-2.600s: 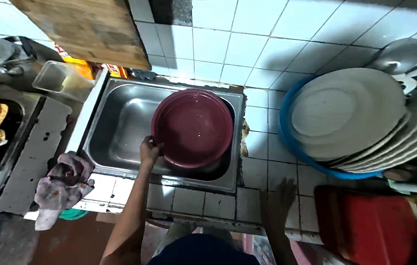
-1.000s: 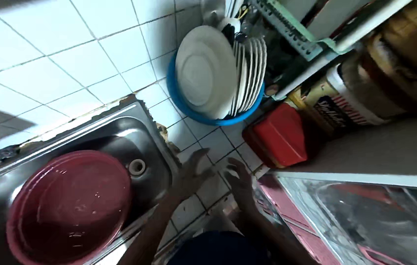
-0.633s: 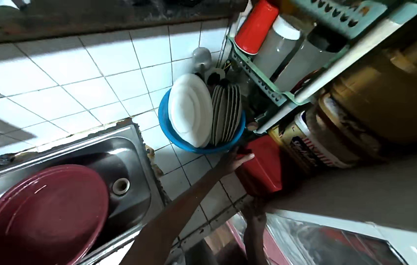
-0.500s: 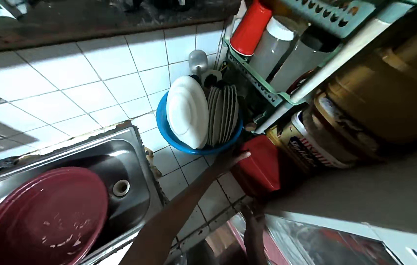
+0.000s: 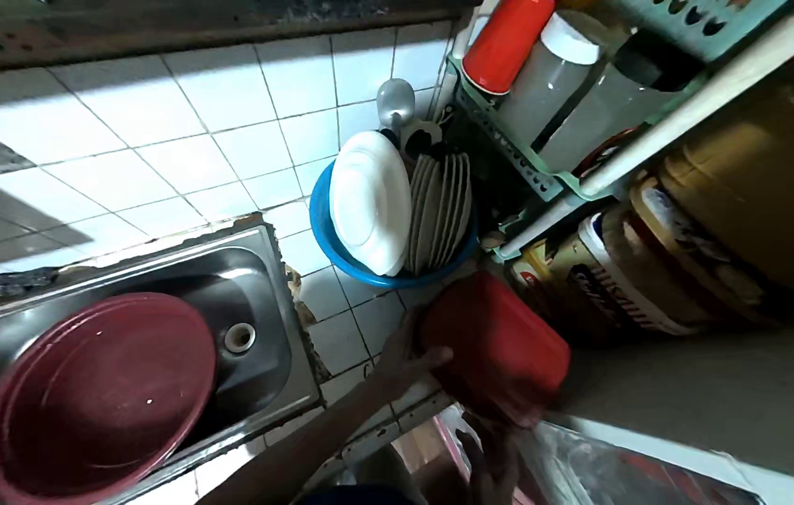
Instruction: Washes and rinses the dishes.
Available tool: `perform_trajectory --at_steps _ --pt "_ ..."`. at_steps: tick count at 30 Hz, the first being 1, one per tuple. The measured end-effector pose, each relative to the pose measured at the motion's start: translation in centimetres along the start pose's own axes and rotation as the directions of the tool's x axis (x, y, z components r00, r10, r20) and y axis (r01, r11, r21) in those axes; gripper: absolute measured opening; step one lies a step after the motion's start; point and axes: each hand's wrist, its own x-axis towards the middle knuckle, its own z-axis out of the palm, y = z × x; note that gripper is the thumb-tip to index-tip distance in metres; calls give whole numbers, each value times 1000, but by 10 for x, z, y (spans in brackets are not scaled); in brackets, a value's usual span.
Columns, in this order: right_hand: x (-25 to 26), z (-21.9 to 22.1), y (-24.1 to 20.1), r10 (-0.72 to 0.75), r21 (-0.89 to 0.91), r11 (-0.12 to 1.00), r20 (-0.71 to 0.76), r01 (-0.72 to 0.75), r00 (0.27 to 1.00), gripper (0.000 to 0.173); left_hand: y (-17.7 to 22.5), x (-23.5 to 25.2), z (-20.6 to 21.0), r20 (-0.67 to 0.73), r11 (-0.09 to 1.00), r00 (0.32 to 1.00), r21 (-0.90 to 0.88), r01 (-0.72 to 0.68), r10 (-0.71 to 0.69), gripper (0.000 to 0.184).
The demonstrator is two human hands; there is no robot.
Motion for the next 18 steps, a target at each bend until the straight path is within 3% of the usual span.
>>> perform_trajectory --at_steps 3,5,8,13,18 --pt "-9 -8 -28 -107 -26 994 113 110 988 42 47 -22 -14 -76 985 986 105 -138 146 101" --pt "-6 -2 -53 -186 -49 979 166 197 968 36 82 -24 -28 -138 960 969 224 -169 203 102" --pt "18 21 -89 -365 -123 912 194 392 910 30 126 -8 -54 -202 931 952 330 -154 229 89" --pt "97 86 -148 -523 -194 796 257 573 813 42 174 74 -101 -297 931 933 355 -90 203 64" --pt "179 133 -183 -454 -301 766 371 567 810 50 177 161 -140 -357 963 934 261 68 31 72"
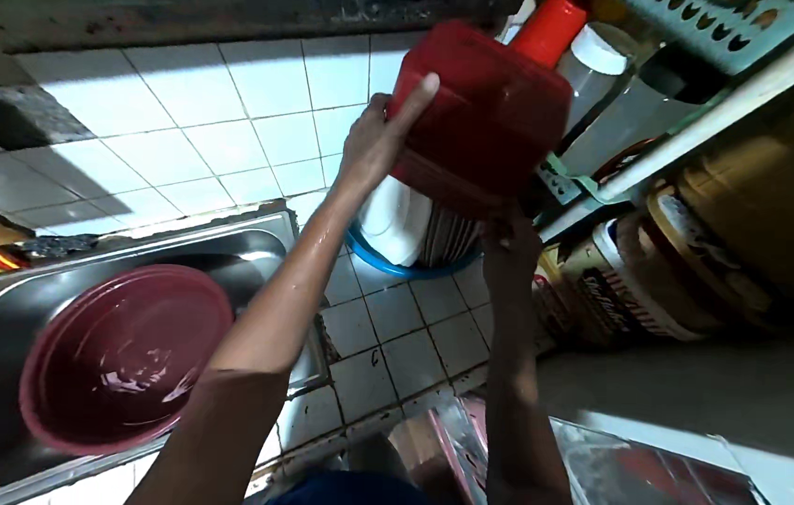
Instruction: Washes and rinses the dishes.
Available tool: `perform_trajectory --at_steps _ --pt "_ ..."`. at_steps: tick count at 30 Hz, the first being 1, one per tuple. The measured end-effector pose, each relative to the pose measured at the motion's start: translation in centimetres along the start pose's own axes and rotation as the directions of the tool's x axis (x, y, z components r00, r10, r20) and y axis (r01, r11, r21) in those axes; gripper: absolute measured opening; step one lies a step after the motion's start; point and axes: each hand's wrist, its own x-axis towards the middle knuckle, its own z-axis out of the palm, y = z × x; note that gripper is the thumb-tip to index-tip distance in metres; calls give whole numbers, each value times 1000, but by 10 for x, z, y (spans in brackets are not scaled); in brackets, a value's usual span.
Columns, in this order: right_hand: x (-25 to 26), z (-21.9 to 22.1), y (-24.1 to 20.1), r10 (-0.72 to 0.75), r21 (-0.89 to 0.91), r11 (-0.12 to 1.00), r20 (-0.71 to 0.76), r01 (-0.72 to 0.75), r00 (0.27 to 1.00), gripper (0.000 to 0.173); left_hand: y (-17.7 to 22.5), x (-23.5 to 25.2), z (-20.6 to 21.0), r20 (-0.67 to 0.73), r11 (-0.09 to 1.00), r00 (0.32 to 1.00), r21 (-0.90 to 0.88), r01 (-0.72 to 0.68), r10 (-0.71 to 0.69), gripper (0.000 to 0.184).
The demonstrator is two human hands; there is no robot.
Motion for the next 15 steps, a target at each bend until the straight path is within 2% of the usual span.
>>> perform_trajectory --at_steps 2,5,7,10,12,13,15 --pt "25 5 11 43 -31 999 72 -41 996 55 -12 25 3 52 999 998 -19 29 -28 77" --pt "45 9 23 60 -7 998 48 -59 997 60 -24 40 6 138 999 990 -42 -9 15 81" --pt "42 9 25 59 14 998 57 -60 997 60 -29 39 3 148 998 988 -57 -39 47 84" --pt "24 10 29 -13 34 999 39 12 999 51 -33 31 -7 131 996 989 -60 -59 66 81" --pt "2 17 42 -59 54 997 -73 63 996 42 -33 18 -18 107 997 992 -57 -57 62 75" --pt "-15 19 50 -36 42 998 -102 40 994 39 -38 9 -24 89 996 993 -50 -75 79 73" --pt "-55 24 81 99 -37 994 -138 -105 986 41 -62 -18 -37 50 990 989 -11 -141 141 73"
